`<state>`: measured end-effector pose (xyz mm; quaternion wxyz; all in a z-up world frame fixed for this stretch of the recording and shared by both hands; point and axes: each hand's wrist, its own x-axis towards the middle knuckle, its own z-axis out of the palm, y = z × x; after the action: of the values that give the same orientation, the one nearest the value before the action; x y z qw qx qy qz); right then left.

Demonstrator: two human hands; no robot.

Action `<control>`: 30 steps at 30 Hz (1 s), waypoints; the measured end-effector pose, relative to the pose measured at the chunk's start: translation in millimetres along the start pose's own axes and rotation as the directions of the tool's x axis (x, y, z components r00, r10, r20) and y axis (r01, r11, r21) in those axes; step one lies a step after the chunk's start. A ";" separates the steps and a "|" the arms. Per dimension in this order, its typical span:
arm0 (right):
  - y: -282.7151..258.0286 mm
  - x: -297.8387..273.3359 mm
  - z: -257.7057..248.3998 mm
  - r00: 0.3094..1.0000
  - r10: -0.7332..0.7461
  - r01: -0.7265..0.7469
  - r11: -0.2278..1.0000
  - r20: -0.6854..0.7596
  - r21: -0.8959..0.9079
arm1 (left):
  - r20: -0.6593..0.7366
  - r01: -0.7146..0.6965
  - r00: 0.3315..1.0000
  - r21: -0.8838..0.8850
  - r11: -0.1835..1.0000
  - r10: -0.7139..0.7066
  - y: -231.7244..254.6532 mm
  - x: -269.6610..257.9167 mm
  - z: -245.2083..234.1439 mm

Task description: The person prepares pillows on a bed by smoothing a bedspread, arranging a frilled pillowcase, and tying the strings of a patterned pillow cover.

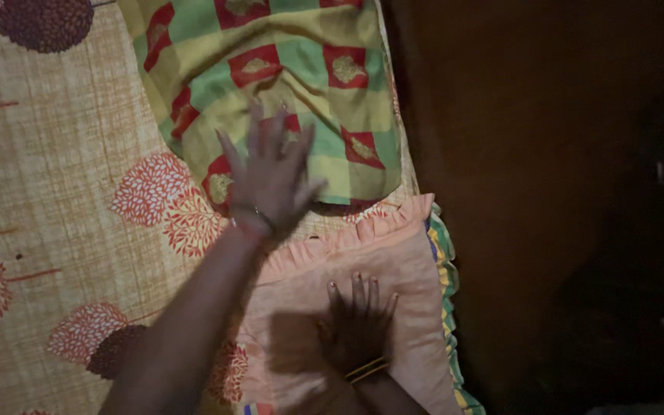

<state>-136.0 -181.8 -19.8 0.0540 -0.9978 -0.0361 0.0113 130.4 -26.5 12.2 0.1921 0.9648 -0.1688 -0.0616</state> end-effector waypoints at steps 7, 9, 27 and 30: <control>0.3 1.5 -0.1 0.999 -0.001 0.003 0.998 -0.032 0.065 | -0.218 -0.258 0.943 -0.001 0.966 0.252 50.8 -22.6 48.5; -1.6 2.0 -3.8 0.999 0.020 -0.017 0.995 -0.035 0.094 | -0.242 -0.240 0.940 0.036 0.970 0.242 59.0 -14.0 53.5; 62.5 180.7 -41.5 0.960 0.265 -0.213 0.896 -0.085 0.390 | -0.333 -0.219 0.933 -0.222 0.950 0.137 64.2 -24.3 29.8; 78.8 192.9 -29.3 0.980 0.145 -0.057 0.861 -0.136 0.505 | -0.239 -0.167 0.966 -0.297 0.940 0.096 63.9 -25.0 31.4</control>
<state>62.8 -249.0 -2.8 0.3121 -0.9477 0.0252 -0.0616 82.0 -84.3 9.7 0.3647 0.9091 -0.1987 0.0330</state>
